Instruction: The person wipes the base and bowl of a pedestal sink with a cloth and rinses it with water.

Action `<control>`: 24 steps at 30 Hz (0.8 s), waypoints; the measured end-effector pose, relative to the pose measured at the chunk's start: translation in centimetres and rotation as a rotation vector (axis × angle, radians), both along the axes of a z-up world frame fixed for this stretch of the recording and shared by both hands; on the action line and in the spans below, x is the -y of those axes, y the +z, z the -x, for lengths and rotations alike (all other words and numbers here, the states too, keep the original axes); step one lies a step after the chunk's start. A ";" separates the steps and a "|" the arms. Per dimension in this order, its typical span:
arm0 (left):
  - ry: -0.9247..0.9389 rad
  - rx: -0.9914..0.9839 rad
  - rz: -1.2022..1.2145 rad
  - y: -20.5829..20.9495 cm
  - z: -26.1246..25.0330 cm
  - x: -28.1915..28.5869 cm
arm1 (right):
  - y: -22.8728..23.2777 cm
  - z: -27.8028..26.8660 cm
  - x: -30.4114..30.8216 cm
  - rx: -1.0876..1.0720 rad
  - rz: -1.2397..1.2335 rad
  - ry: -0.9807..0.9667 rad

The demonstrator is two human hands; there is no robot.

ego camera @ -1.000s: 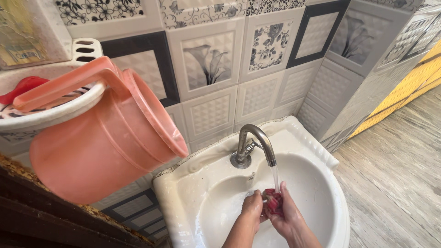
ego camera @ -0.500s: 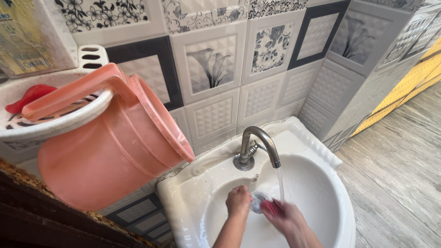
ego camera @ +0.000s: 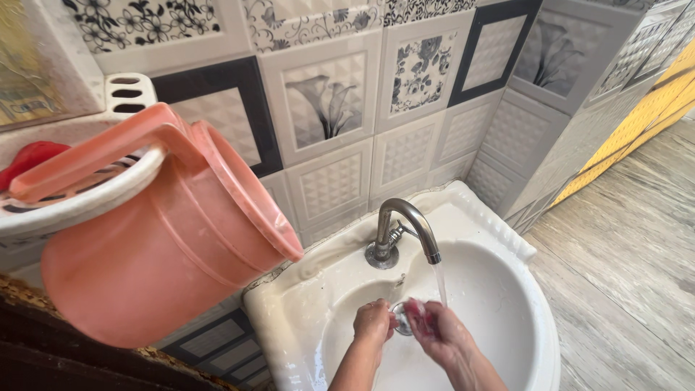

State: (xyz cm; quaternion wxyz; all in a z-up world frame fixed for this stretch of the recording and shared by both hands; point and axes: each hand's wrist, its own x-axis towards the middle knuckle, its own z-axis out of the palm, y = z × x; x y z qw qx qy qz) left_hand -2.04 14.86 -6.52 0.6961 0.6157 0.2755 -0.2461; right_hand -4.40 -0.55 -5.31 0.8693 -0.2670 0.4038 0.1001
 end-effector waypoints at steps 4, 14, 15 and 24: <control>-0.029 -0.044 0.063 -0.8 0.3 1.4 | -4.4 0.9 1.2 0.069 -0.161 -0.159; -0.105 -0.109 0.154 -1.6 0.5 4.0 | 2.3 0.1 0.5 0.053 0.214 -0.018; -0.097 -0.100 0.157 -1.7 0.5 4.2 | 2.7 -0.3 0.5 0.051 0.214 -0.019; -0.014 -0.118 0.329 5.2 0.9 3.3 | 6.0 -1.9 1.1 0.095 0.605 0.462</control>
